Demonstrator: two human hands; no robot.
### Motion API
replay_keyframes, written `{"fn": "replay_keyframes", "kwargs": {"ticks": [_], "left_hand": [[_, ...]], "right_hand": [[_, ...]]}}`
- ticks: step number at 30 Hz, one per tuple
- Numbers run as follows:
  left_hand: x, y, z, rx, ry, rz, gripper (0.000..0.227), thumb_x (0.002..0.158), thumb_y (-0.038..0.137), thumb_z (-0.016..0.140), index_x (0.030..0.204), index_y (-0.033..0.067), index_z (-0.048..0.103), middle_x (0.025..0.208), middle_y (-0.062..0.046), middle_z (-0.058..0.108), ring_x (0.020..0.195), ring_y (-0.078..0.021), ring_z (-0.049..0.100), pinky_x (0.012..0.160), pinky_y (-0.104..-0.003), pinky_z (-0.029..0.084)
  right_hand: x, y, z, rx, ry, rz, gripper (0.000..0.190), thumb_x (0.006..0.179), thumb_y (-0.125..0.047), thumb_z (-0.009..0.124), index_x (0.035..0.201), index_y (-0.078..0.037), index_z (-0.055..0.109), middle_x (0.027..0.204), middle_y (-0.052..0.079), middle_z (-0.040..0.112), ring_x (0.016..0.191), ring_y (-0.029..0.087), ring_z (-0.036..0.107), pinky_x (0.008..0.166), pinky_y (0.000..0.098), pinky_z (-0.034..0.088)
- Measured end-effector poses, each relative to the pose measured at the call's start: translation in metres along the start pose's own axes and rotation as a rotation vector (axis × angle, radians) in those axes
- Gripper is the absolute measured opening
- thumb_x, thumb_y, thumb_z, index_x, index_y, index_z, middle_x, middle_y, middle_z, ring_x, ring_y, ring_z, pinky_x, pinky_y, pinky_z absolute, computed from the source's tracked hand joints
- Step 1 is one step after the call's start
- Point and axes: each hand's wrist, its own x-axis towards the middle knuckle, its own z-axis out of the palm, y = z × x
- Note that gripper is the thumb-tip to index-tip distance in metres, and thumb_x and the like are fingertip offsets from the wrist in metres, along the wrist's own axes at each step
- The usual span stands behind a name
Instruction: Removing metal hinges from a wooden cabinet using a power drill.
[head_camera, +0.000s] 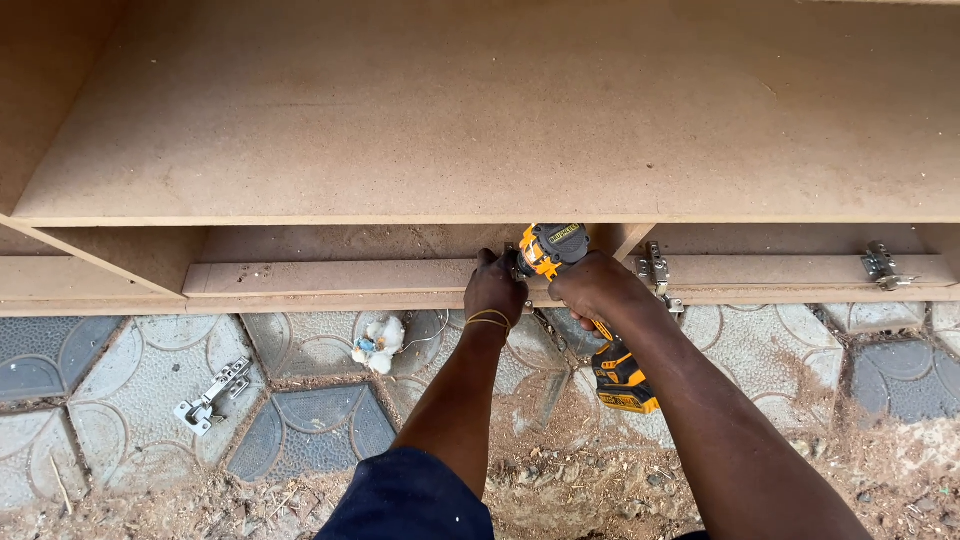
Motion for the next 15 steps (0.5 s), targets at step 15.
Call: {"fn": "replay_keyframes", "kwargs": {"ticks": [15], "left_hand": [[0.008, 0.004, 0.011, 0.055, 0.1, -0.015, 0.032, 0.09, 0.023, 0.061, 0.117, 0.0261, 0.076, 0.124, -0.011, 0.056, 0.104, -0.0415, 0.072, 0.087, -0.052, 0.062]], "right_hand": [[-0.026, 0.017, 0.001, 0.308, 0.025, -0.032, 0.015, 0.072, -0.014, 0.066, 0.074, 0.0, 0.071, 0.053, 0.013, 0.058, 0.042, 0.022, 0.059, 0.044, 0.0364, 0.051]]}}
